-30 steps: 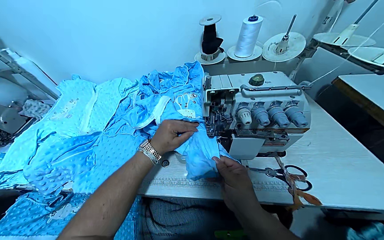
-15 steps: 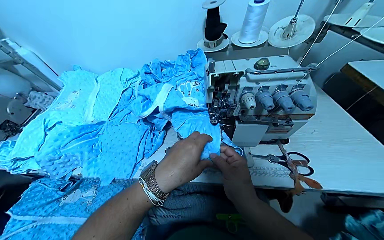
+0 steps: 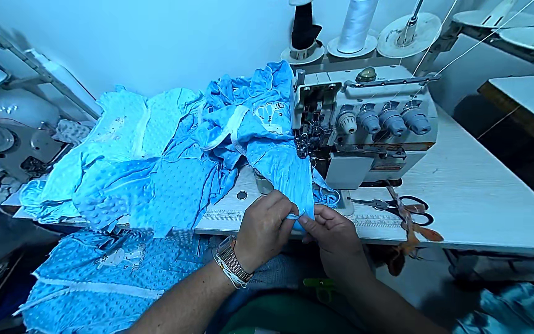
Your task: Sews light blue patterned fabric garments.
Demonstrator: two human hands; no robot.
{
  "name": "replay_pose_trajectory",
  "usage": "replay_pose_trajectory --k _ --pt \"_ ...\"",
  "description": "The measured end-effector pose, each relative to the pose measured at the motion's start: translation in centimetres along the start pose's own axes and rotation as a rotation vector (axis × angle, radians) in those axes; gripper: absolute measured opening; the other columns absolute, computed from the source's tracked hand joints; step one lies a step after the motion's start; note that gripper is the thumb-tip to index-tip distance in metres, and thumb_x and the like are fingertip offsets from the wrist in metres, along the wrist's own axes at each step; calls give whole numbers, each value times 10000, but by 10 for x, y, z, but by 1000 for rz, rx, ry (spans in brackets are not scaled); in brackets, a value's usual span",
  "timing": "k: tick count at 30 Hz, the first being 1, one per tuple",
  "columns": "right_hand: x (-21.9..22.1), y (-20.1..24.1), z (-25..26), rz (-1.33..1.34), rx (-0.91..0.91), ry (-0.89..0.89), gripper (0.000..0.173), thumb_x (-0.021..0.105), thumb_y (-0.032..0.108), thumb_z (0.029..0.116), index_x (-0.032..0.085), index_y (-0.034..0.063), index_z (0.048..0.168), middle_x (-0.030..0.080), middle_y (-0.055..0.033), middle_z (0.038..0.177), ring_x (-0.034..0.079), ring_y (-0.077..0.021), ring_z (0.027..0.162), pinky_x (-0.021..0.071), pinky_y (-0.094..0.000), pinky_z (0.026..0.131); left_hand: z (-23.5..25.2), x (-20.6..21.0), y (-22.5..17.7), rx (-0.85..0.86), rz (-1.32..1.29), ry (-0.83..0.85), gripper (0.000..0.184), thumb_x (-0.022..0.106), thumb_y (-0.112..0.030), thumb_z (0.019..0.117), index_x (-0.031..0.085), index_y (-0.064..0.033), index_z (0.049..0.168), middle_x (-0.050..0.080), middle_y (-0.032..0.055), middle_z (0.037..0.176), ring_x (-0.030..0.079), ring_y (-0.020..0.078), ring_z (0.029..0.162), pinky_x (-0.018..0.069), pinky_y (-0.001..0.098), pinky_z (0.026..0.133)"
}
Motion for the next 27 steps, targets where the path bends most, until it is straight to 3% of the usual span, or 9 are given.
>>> replay_pose_trajectory --k 4,9,13,15,21,27 --pt "1 -5 -9 -34 -23 40 76 703 -7 916 736 42 965 701 -45 768 609 -77 595 512 -179 555 -10 -1 -3 3 -41 -11 65 717 -44 877 769 -11 901 695 74 875 671 123 833 569 227 787" --pt "-1 -2 -16 -67 -133 13 56 761 37 879 720 67 856 663 -16 675 582 -52 541 492 -157 517 -18 -5 -4 -23 -87 -20 120 671 -47 914 779 -4 939 693 68 885 656 103 851 550 201 792" --pt "2 -1 -20 -101 -140 65 64 697 51 936 756 50 960 725 -27 783 666 -72 661 559 -179 618 -20 0 -7 -39 -86 37 203 608 8 911 782 -4 1013 681 78 920 641 134 876 542 225 807" --pt "2 -2 -22 -99 -137 77 86 675 42 945 753 51 982 730 -27 806 678 -77 685 571 -185 639 -21 -2 -10 -31 -74 27 180 627 5 904 786 -6 987 683 77 899 645 137 864 546 227 802" --pt "-2 -5 -20 -79 -89 79 116 687 30 928 742 79 839 699 -5 719 626 -44 611 531 -161 591 -22 -13 -20 63 -114 -31 99 676 -9 872 775 3 871 689 77 837 650 112 813 548 203 760" --pt "4 -7 -21 48 19 192 224 576 57 991 767 73 875 722 -38 794 640 -61 646 540 -175 601 -24 -12 -23 96 -88 4 116 662 -3 870 777 -4 860 685 74 824 647 123 801 546 213 745"
Point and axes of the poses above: each hand's wrist, its own z-axis towards the middle knuckle, its own x-axis out of the palm, y = z × x, the point moved 10 cm from there along z, towards the middle knuckle
